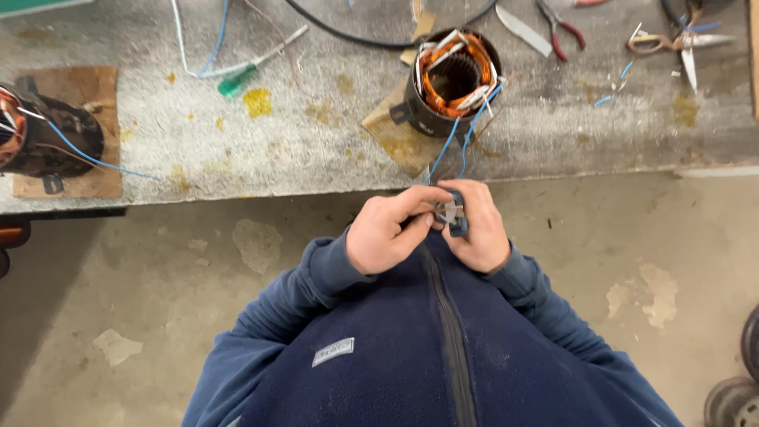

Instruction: The person strips insulation from the ends of copper winding wires using wire strippers, then attaches the stripped wire ends to the terminals of a motor stator on the workbench, pressing the connections into place by hand.

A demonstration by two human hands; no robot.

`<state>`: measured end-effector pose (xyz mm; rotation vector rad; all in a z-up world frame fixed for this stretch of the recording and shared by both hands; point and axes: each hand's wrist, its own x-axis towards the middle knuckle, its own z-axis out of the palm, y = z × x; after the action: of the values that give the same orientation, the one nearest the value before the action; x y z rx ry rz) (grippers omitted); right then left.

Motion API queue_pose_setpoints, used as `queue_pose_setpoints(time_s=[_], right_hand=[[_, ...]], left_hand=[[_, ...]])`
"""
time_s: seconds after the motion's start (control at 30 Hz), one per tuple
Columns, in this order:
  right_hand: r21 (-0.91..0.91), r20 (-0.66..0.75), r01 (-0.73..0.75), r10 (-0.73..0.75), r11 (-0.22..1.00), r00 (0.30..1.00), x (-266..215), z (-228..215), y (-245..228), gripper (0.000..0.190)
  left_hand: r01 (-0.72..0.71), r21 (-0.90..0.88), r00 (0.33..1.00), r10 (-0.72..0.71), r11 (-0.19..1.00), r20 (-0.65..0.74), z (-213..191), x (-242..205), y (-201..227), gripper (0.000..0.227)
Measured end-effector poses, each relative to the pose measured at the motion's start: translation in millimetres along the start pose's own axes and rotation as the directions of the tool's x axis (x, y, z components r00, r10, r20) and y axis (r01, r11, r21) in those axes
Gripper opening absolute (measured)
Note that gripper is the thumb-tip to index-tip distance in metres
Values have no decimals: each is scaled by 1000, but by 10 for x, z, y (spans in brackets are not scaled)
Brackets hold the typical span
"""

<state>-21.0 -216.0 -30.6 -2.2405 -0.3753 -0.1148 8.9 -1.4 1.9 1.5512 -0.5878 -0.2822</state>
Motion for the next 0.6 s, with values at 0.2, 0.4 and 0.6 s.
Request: queue_pose_setpoints(time_s=[0.2, 0.4, 0.6], right_hand=[[-26, -10, 2, -2, 1000, 1000, 10, 79, 80, 56], [-48, -56, 23, -26, 999, 998, 34, 122, 75, 59], [-73, -46, 18, -21, 997, 999, 37, 140, 103, 62]], left_hand=[[4, 49, 999, -2, 999, -42, 1, -20, -11, 33], [-21, 119, 997, 29, 993, -65, -11, -19, 1, 31], [-34, 124, 998, 41, 992, -53, -31, -24, -41, 32]])
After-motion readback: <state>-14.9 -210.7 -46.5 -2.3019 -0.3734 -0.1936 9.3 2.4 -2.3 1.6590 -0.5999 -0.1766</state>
